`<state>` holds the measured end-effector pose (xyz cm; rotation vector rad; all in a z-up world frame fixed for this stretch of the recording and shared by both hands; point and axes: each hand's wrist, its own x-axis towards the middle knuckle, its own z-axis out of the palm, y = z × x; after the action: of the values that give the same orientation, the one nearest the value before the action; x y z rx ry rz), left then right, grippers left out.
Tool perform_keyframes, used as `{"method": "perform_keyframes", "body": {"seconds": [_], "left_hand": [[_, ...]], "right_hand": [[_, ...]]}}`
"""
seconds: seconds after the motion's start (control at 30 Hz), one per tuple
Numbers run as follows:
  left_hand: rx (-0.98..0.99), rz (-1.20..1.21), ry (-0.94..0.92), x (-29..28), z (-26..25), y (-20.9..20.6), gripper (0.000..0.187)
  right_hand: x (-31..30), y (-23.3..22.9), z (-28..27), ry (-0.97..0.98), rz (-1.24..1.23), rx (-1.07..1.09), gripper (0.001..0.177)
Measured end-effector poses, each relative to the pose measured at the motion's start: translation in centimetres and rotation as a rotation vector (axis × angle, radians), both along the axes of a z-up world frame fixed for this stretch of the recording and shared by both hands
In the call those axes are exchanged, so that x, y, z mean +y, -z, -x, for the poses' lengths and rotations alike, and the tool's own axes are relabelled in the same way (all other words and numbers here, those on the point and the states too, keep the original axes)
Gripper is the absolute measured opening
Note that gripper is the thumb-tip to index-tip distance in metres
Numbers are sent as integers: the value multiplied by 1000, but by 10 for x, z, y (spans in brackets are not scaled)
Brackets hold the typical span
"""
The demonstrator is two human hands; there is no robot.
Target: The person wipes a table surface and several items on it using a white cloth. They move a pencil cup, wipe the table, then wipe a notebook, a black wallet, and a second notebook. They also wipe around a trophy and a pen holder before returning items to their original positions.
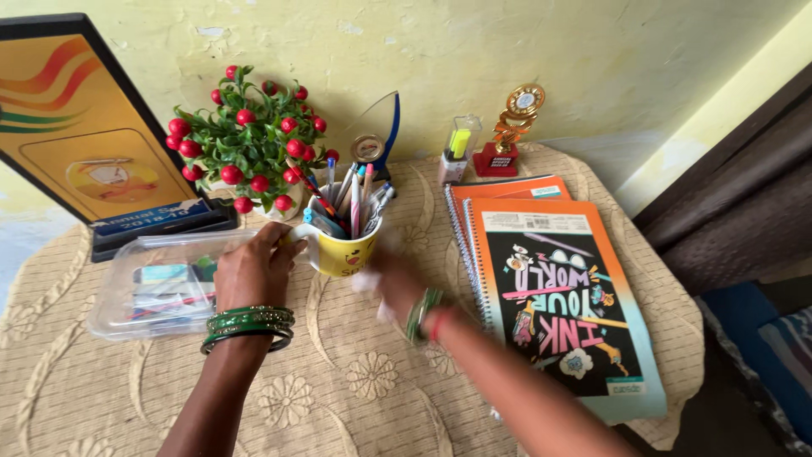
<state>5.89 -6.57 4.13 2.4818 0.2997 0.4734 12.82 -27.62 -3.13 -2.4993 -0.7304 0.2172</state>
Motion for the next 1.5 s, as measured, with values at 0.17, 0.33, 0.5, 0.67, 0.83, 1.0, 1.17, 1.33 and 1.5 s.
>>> {"method": "perform_keyframes", "body": {"seconds": [0.17, 0.33, 0.5, 0.67, 0.83, 1.0, 1.17, 1.33, 1.5], "left_hand": [[0, 64, 62, -17, -31, 27, 26], [52, 72, 70, -40, -48, 52, 26], [137, 219, 49, -56, -63, 61, 27], [94, 253, 100, -68, -80, 67, 24], [71, 395, 133, -71, -95, 73, 26], [89, 379, 139, -70, -111, 93, 25], [-48, 125, 257, -57, -111, 98, 48], [83, 6, 180, -37, -70, 64, 51], [66, -193, 91, 18, -7, 25, 32]], "right_hand": [[26, 11, 143, -474, -555, 378, 32], [1, 31, 124, -287, -383, -242, 47], [-35, 8, 102, 214, -181, -143, 66], [-37, -2, 140, -136, -326, 148, 47], [-24, 5, 141, -402, -386, -334, 44], [-21, 2, 114, -20, -233, -403, 41], [-8, -3, 125, -65, -281, -60, 35], [0, 2, 141, -615, -356, -316, 41], [4, 5, 97, 9, -407, -251, 56]]}}
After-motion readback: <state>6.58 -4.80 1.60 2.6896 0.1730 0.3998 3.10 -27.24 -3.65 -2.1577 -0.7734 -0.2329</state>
